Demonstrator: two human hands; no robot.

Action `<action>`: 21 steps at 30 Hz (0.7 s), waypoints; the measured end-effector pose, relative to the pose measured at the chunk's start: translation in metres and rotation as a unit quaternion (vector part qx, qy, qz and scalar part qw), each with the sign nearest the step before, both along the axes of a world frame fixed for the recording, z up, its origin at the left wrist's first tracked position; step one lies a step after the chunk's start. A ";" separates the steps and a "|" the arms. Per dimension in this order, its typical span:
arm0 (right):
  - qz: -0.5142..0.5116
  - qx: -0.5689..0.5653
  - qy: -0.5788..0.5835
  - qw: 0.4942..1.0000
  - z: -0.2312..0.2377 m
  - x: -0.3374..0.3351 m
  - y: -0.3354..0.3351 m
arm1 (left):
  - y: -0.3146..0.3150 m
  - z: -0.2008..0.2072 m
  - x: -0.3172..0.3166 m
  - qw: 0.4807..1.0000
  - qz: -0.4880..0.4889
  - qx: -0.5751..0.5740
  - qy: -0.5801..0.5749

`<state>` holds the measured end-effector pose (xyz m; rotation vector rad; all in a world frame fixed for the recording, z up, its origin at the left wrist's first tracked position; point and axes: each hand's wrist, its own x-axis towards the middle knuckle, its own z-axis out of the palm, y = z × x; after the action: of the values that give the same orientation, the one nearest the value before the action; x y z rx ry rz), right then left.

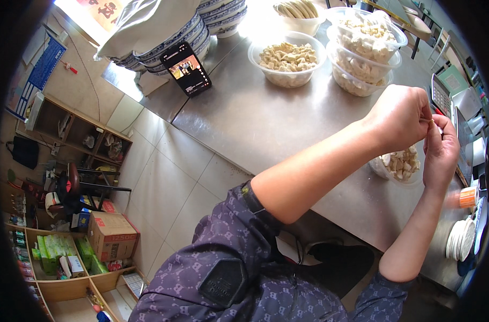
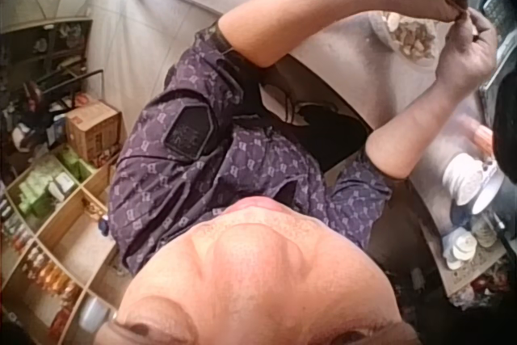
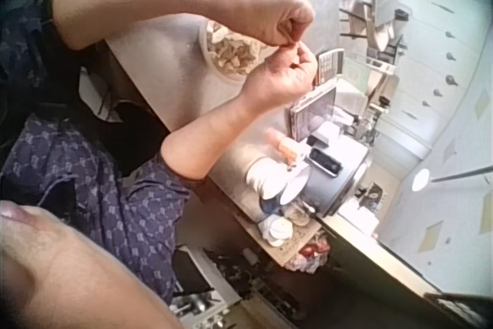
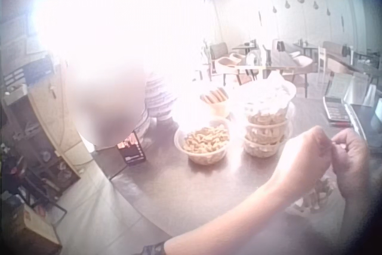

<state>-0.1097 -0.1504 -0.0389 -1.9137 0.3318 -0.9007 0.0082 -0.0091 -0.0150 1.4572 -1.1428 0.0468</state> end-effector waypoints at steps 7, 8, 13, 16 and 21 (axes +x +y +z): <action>0.194 0.390 -0.099 0.894 0.009 -0.007 -0.008 | 0.000 0.004 -0.006 0.992 -0.060 -0.057 0.100; 0.191 0.402 -0.106 0.889 0.012 -0.007 -0.007 | 0.000 0.005 -0.005 0.983 -0.080 -0.077 0.147; 0.145 0.323 -0.105 0.929 0.009 -0.003 0.004 | 0.002 0.009 -0.002 0.961 -0.135 -0.080 0.227; 0.144 0.235 -0.077 0.958 0.007 0.000 0.002 | 0.005 0.010 0.000 0.978 -0.096 -0.024 0.186; 0.021 -0.014 -0.020 0.999 0.005 -0.003 0.007 | 0.009 0.012 0.003 0.976 -0.081 0.043 0.199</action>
<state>-0.1129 -0.1434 -0.0340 -1.9181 0.2551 -0.9181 0.0116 -0.0006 -0.0028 1.3669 -0.9360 -0.3967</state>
